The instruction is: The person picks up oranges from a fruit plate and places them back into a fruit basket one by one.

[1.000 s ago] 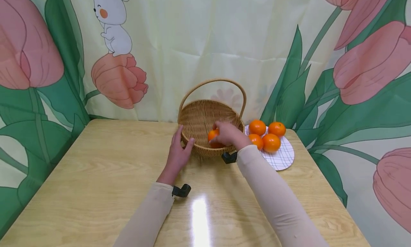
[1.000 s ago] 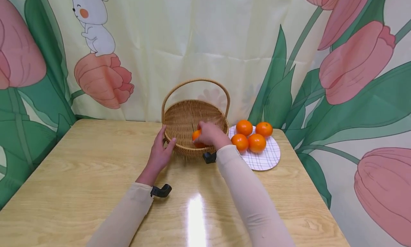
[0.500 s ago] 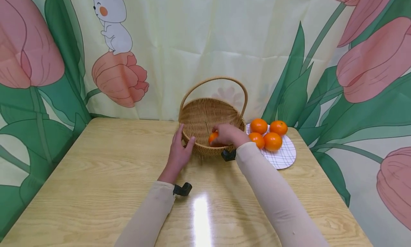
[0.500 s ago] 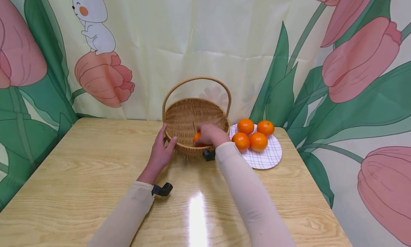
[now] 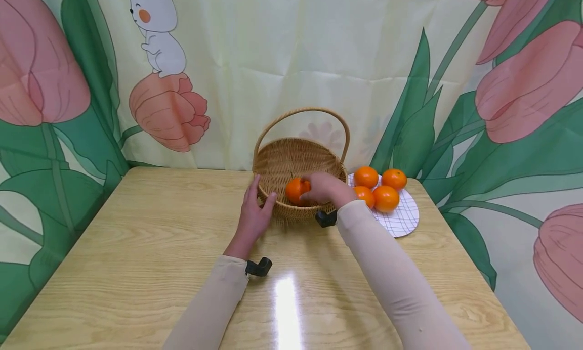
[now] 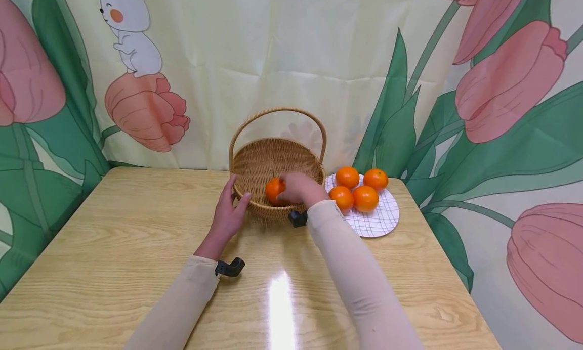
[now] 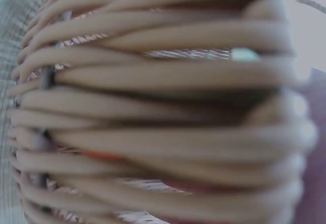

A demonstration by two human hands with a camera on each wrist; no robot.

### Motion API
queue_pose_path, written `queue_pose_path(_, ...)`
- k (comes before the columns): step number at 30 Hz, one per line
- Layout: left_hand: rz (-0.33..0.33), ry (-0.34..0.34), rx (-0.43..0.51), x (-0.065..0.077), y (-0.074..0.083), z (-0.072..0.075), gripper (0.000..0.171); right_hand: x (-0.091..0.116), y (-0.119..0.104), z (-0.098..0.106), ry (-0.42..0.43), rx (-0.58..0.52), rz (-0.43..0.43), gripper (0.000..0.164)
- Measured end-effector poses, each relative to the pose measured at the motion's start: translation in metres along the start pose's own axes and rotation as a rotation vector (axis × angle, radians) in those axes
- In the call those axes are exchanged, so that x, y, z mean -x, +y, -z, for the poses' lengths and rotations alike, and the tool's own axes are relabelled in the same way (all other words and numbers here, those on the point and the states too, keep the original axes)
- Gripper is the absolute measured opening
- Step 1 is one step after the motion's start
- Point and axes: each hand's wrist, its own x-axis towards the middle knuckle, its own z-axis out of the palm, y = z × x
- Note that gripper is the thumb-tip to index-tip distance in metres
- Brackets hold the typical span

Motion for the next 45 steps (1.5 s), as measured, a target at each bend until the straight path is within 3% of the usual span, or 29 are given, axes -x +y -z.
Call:
queue_pose_path(6,0.001,0.001,0.004,0.000,0.000,0.000,0.070,0.008,0.003,0.005,0.012,-0.030,0.006,0.062)
queue_pose_path(14,-0.004,0.003,0.013,-0.001,0.000,0.000,0.070,0.026,0.012,0.011,0.163,-0.032,0.067,0.057)
queue_pose_path(28,-0.012,-0.007,0.005,-0.001,-0.002,0.000,0.070,0.061,0.033,0.016,0.312,-0.125,0.008,0.059)
queue_pose_path(37,-0.029,0.013,0.006,-0.001,-0.002,-0.001,0.071,0.075,0.049,0.018,0.443,-0.100,0.015,0.055)
queue_pose_path(45,-0.037,0.024,0.012,-0.001,-0.003,-0.003,0.071,0.084,0.065,0.014,0.476,-0.157,-0.027,0.056)
